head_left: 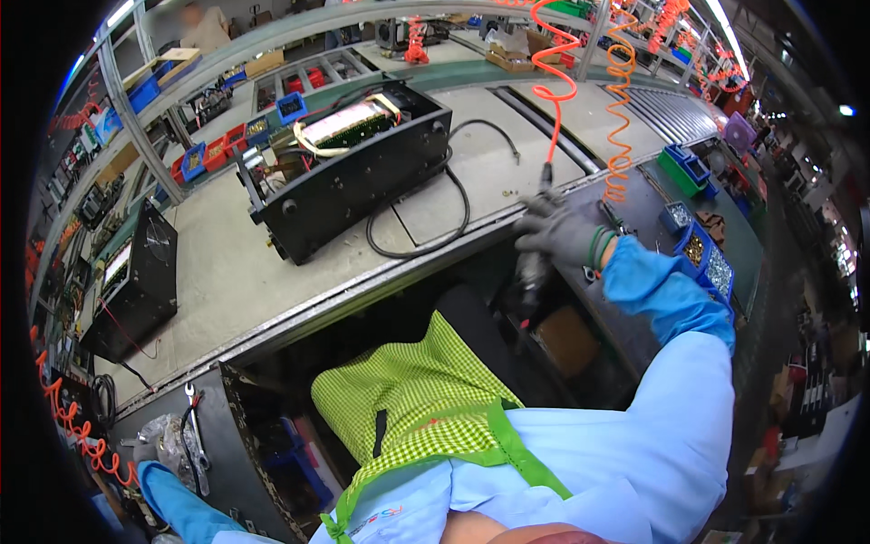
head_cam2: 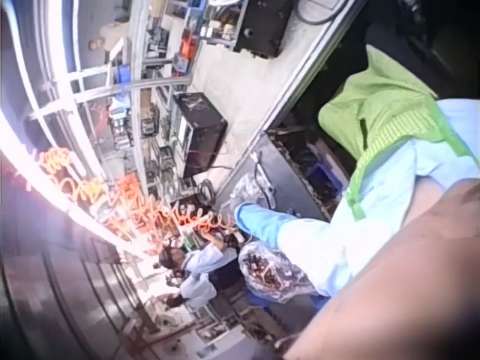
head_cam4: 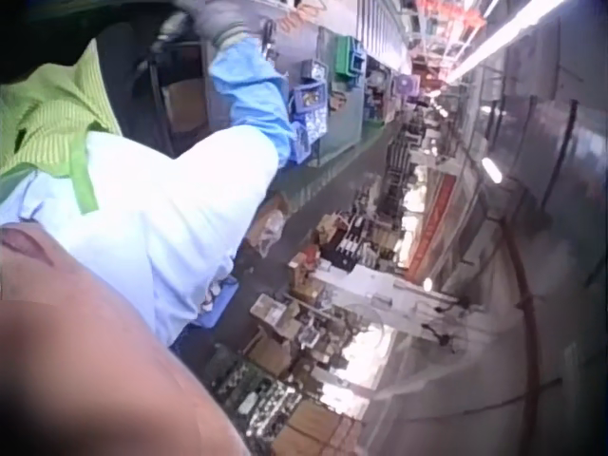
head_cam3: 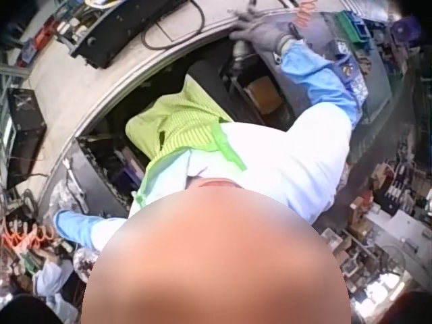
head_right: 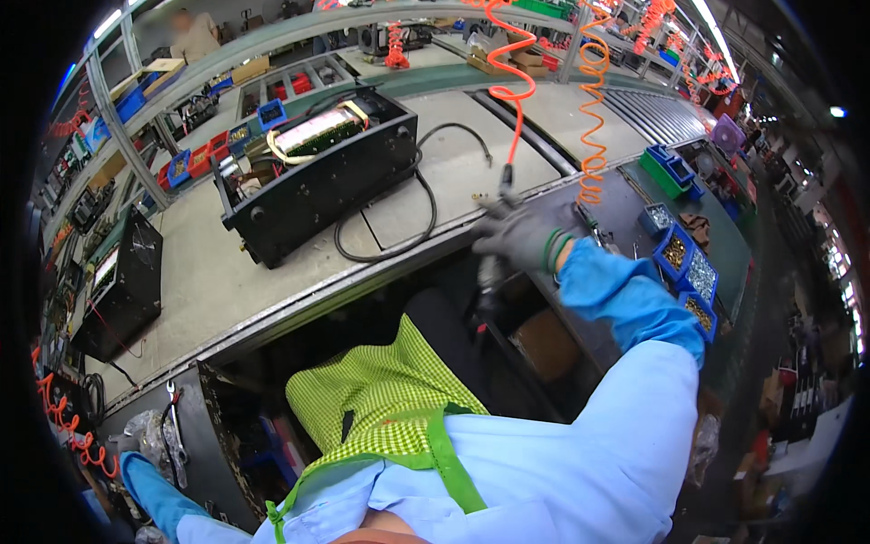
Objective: The person uses a pneumatic screwdriver to remove screws from a black metal chassis containing electronic components. They then use pliers to cut wires and a wrench to tighten connections on the internal circuitry. The person manipulates various wires and components within the open chassis throughout the process.
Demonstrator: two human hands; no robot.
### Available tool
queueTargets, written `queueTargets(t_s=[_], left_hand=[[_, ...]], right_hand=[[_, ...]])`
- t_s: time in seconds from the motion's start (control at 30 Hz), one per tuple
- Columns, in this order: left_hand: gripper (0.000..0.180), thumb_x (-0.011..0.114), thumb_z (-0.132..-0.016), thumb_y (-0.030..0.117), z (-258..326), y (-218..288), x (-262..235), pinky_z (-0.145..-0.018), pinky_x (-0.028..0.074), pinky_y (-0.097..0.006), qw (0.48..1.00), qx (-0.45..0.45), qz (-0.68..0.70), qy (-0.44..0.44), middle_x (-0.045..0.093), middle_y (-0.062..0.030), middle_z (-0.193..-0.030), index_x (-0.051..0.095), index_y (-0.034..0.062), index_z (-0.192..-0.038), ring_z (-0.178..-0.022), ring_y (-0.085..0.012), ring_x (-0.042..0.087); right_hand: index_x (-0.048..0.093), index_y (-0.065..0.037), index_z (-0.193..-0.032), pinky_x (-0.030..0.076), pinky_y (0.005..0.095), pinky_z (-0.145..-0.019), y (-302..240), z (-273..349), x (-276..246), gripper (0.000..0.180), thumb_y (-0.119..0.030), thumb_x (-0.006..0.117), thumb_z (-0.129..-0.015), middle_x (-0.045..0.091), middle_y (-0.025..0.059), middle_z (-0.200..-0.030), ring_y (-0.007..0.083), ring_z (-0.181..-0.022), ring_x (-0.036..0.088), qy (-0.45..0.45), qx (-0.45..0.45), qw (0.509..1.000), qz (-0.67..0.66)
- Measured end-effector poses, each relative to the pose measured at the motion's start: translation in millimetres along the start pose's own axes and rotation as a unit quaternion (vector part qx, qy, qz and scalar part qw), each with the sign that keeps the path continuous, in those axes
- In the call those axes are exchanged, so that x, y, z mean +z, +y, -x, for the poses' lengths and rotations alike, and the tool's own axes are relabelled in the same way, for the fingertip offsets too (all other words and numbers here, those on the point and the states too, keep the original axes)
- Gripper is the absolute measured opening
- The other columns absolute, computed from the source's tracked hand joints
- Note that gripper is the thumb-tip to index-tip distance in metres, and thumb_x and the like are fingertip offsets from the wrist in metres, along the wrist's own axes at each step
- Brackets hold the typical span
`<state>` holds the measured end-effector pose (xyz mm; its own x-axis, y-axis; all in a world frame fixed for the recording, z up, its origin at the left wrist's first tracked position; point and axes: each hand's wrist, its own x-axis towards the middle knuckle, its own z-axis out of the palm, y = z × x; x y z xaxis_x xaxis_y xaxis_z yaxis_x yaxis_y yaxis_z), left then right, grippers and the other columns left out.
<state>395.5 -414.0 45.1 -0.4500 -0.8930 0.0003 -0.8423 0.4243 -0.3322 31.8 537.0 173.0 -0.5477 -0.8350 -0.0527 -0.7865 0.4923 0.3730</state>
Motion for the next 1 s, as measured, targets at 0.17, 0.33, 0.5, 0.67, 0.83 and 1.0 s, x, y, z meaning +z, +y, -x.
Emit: queueTargets(t_s=[0.17, 0.33, 0.5, 0.67, 0.83, 1.0], left_hand=[[0.029, 0.053, -0.088, 0.027, -50.7, -56.8, -63.5, -0.084, 0.048, -0.041, 0.998, -0.021, 0.019, 0.051, 0.066, -0.0184, -0.104, 0.064, 0.0053, -0.105, -0.099, -0.0342, 0.062], [0.037, 0.056, -0.087, 0.031, -37.7, 100.7, -168.4, -0.088, 0.045, -0.037, 0.914, 0.21, 0.301, 0.174, 0.064, -0.0186, -0.108, 0.06, 0.0031, -0.112, -0.103, -0.034, 0.06], [0.049, 0.055, -0.086, 0.05, 100.6, 314.7, -296.8, -0.082, 0.047, -0.039, 0.86, 0.293, 0.384, 0.163, 0.065, -0.0182, -0.104, 0.06, 0.0071, -0.11, -0.099, -0.0329, 0.061], [0.082, 0.046, -0.084, 0.068, 103.3, 452.2, -316.5, -0.098, 0.041, -0.041, 0.858, 0.309, 0.395, 0.11, 0.057, -0.0248, -0.123, 0.051, -0.0007, -0.127, -0.117, -0.0378, 0.054], [0.084, 0.055, -0.083, 0.058, 125.4, 547.7, -323.5, -0.097, 0.043, -0.04, 0.858, 0.281, 0.429, -0.039, 0.056, -0.0286, -0.121, 0.037, -0.0079, -0.133, -0.115, -0.0373, 0.056], [0.055, 0.054, -0.085, 0.019, 121.7, 567.7, -321.7, -0.096, 0.044, -0.043, 0.899, 0.167, 0.401, -0.057, 0.057, -0.0268, -0.12, 0.036, -0.0055, -0.13, -0.113, -0.038, 0.057]], right_hand=[[0.07, -0.026, -0.097, 0.03, 0.0534, -0.106, 70.9, 91.9, 56.0, 0.024, -0.023, 0.063, -0.075, 0.047, 0.0012, -0.136, 0.0316, -0.136, 0.03, -0.129, 0.009, 0.991, 0.036], [0.069, -0.029, -0.107, 0.02, 0.0598, -0.109, 82.7, 165.7, 76.6, 0.034, -0.031, 0.065, -0.074, 0.04, 0.0058, -0.141, 0.0328, -0.14, 0.021, -0.339, 0.051, 0.938, 0.05], [0.067, -0.03, -0.109, 0.017, 0.0528, -0.114, 90.6, 205.3, 142.5, 0.028, -0.031, 0.056, -0.084, 0.035, 0.0046, -0.146, 0.0298, -0.141, 0.02, -0.322, 0.14, 0.936, 0.026], [0.065, -0.023, -0.112, 0.032, 0.0482, -0.105, 88.7, 133.6, 122.1, 0.035, -0.028, 0.063, -0.077, 0.046, 0.0094, -0.134, 0.0315, -0.13, 0.035, -0.34, 0.16, 0.926, -0.041], [0.057, -0.01, -0.111, 0.042, 0.0452, -0.094, 41.7, -58.9, 27.1, 0.037, -0.017, 0.065, -0.075, 0.052, 0.0143, -0.122, 0.035, -0.114, 0.049, 0.075, 0.039, 0.987, -0.134], [0.051, -0.011, -0.124, 0.031, 0.0469, -0.104, -16.7, -244.1, -38.6, 0.054, -0.037, 0.066, -0.079, 0.048, 0.0114, -0.13, 0.0324, -0.127, 0.039, 0.315, -0.004, 0.943, -0.108]])
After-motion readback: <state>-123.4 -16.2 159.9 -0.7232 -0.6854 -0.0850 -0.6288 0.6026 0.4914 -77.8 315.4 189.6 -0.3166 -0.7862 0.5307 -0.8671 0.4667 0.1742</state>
